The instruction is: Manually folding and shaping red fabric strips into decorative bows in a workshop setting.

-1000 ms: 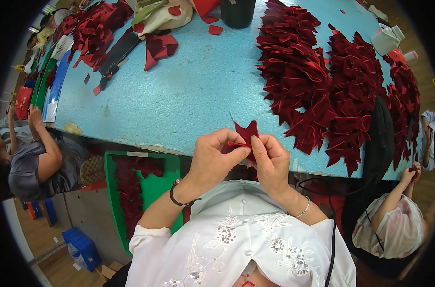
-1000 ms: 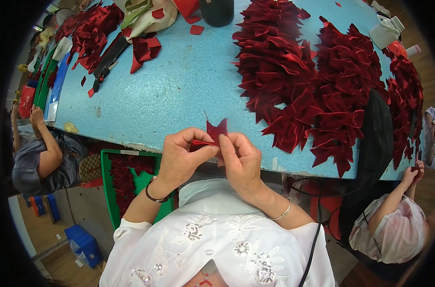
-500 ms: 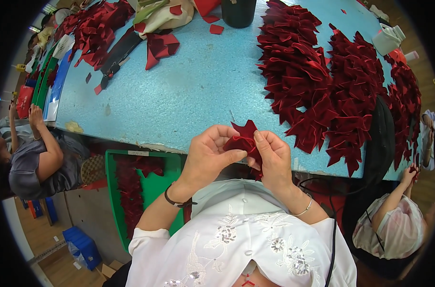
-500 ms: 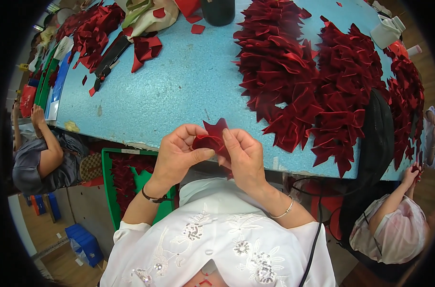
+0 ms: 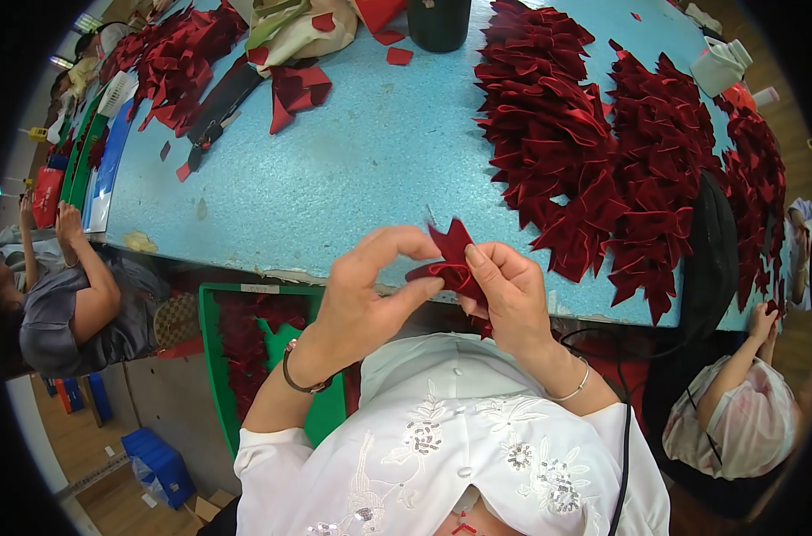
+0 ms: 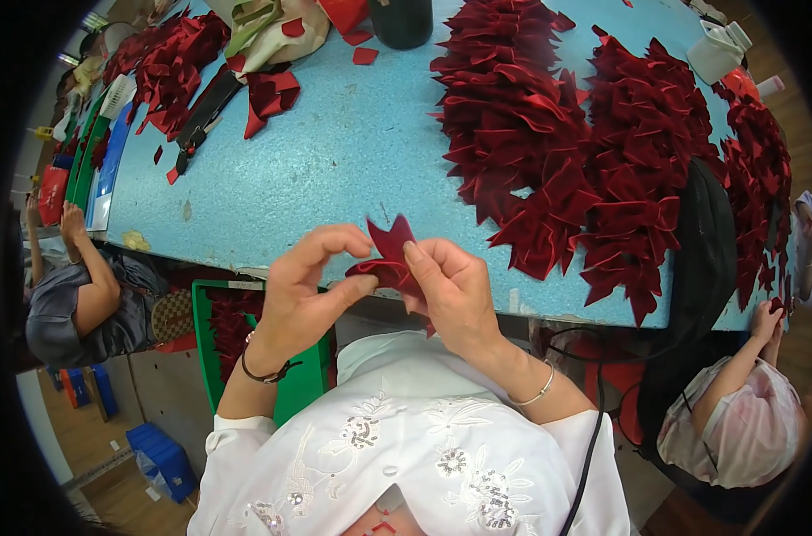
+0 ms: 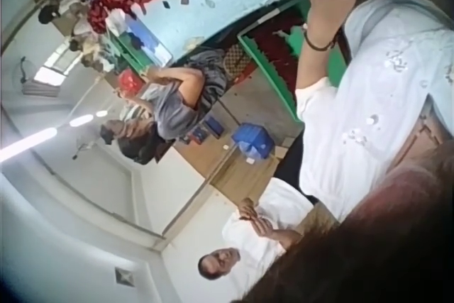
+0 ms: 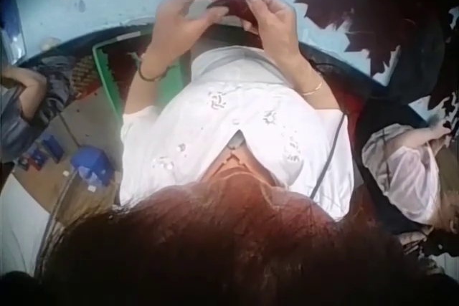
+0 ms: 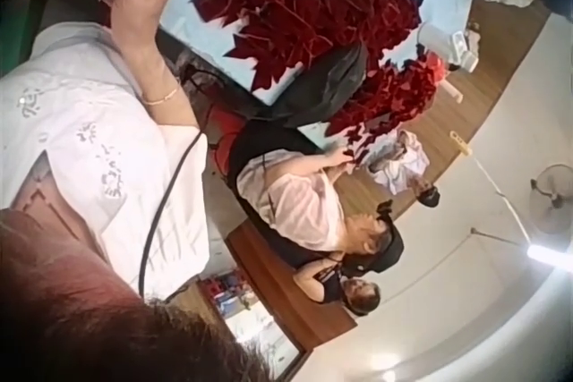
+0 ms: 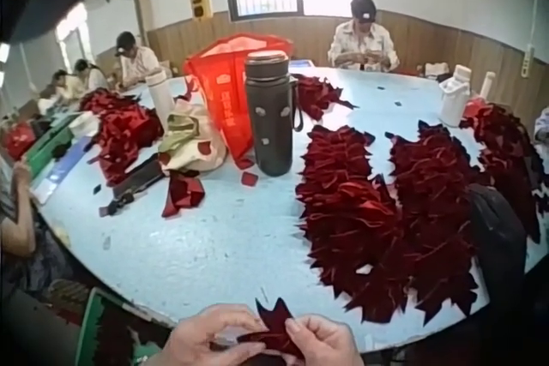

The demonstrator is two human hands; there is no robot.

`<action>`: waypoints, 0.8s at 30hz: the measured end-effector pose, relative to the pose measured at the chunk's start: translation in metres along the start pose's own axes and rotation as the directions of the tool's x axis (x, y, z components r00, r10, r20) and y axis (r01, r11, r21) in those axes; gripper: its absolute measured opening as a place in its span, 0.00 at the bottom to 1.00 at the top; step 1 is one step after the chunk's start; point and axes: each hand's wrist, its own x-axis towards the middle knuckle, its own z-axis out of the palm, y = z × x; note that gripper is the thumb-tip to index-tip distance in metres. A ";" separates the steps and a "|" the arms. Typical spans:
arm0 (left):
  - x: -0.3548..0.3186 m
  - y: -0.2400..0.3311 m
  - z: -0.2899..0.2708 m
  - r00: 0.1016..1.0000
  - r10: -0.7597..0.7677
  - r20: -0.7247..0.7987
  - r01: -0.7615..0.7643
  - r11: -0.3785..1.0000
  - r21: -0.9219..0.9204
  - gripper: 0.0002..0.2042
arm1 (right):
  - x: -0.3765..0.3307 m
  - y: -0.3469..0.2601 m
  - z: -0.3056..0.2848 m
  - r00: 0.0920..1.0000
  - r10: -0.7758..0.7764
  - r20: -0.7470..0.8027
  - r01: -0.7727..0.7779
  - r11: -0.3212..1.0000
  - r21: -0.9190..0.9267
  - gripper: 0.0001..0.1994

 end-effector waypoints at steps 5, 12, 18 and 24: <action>0.011 0.008 -0.002 0.883 0.444 0.152 -0.455 0.728 0.513 0.10 | 0.000 0.000 -0.002 0.994 -0.110 -0.018 0.106 0.981 -0.162 0.12; 0.029 0.009 0.003 0.800 0.441 0.407 -0.598 0.526 0.605 0.10 | 0.005 0.001 -0.012 0.991 -0.132 0.019 0.133 0.969 -0.207 0.13; 0.046 0.008 0.005 0.767 0.378 0.518 -0.642 0.452 0.620 0.08 | 0.018 0.002 -0.021 0.994 -0.107 0.012 0.107 0.977 -0.184 0.12; 0.058 0.001 0.009 0.724 0.370 0.582 -0.689 0.415 0.594 0.07 | 0.027 0.004 -0.026 0.990 -0.138 0.031 0.142 0.974 -0.177 0.12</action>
